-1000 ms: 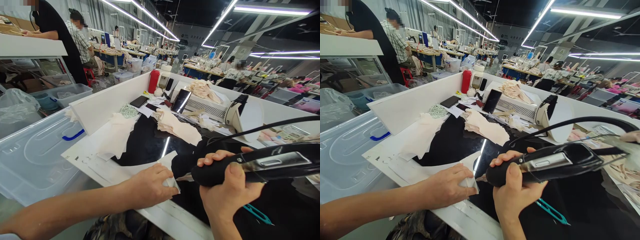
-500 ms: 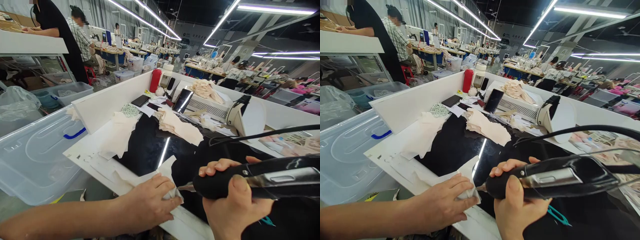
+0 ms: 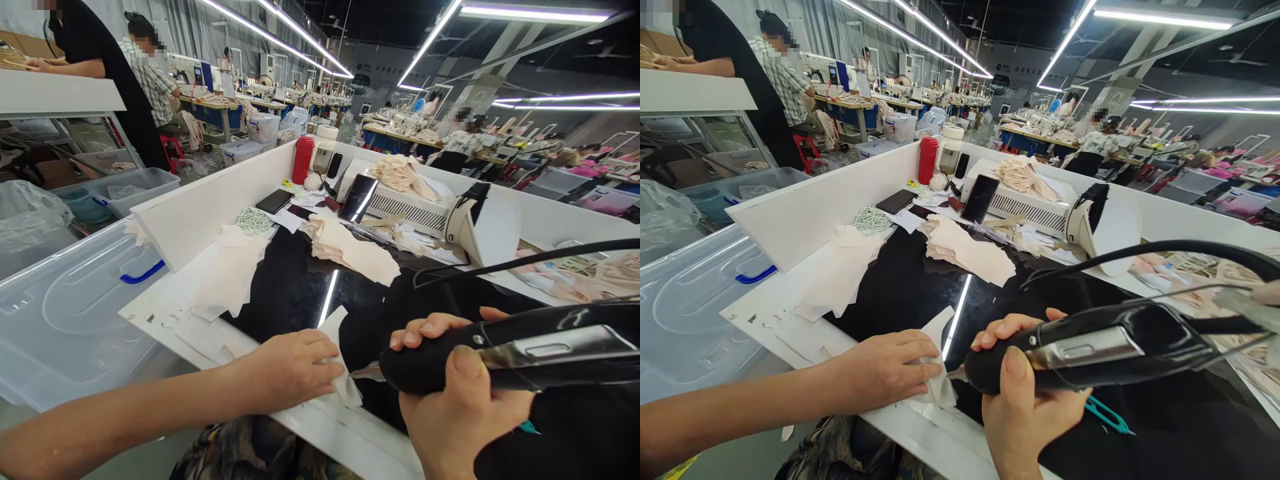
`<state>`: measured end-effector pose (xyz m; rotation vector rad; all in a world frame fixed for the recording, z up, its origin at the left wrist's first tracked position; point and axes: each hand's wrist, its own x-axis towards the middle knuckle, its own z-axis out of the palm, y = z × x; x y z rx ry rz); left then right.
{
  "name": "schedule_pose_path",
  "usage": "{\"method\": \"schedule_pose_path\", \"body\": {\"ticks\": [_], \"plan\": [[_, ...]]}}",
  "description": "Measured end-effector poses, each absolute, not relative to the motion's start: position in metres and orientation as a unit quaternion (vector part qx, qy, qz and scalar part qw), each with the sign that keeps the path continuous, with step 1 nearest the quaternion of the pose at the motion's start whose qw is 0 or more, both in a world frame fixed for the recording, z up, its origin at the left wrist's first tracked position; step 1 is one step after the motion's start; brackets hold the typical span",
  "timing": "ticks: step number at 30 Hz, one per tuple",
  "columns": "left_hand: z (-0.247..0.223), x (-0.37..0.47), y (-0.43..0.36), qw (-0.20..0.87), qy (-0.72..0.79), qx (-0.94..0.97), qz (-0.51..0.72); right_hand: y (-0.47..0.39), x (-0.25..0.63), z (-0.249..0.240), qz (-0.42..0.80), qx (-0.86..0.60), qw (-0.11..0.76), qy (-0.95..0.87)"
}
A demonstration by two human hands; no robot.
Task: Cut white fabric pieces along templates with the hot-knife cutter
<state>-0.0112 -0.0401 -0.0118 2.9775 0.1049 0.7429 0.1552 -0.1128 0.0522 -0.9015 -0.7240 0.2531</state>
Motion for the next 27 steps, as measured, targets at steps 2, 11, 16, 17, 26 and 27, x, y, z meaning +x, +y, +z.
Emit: {"method": "schedule_pose_path", "body": {"ticks": [2,11,16,17,26,27], "plan": [[-0.013,-0.013,-0.038,0.038,0.026,0.97,0.24,-0.113,0.156,0.051,0.121,-0.424,0.83,-0.343],[-0.013,-0.014,-0.036,0.057,0.026,0.973,0.224,-0.113,0.156,0.051,0.117,-0.422,0.833,-0.338],[-0.016,-0.014,-0.036,0.06,0.022,0.972,0.225,-0.112,0.155,0.054,0.12,-0.431,0.832,-0.328],[-0.017,-0.014,-0.036,0.06,0.023,0.972,0.227,-0.111,0.155,0.054,0.121,-0.432,0.832,-0.326],[-0.022,-0.014,-0.036,0.06,0.032,0.971,0.228,-0.101,0.158,0.052,0.102,-0.416,0.838,-0.338],[-0.022,-0.014,-0.035,0.061,0.033,0.971,0.229,-0.1,0.158,0.052,0.105,-0.418,0.837,-0.338]]}}
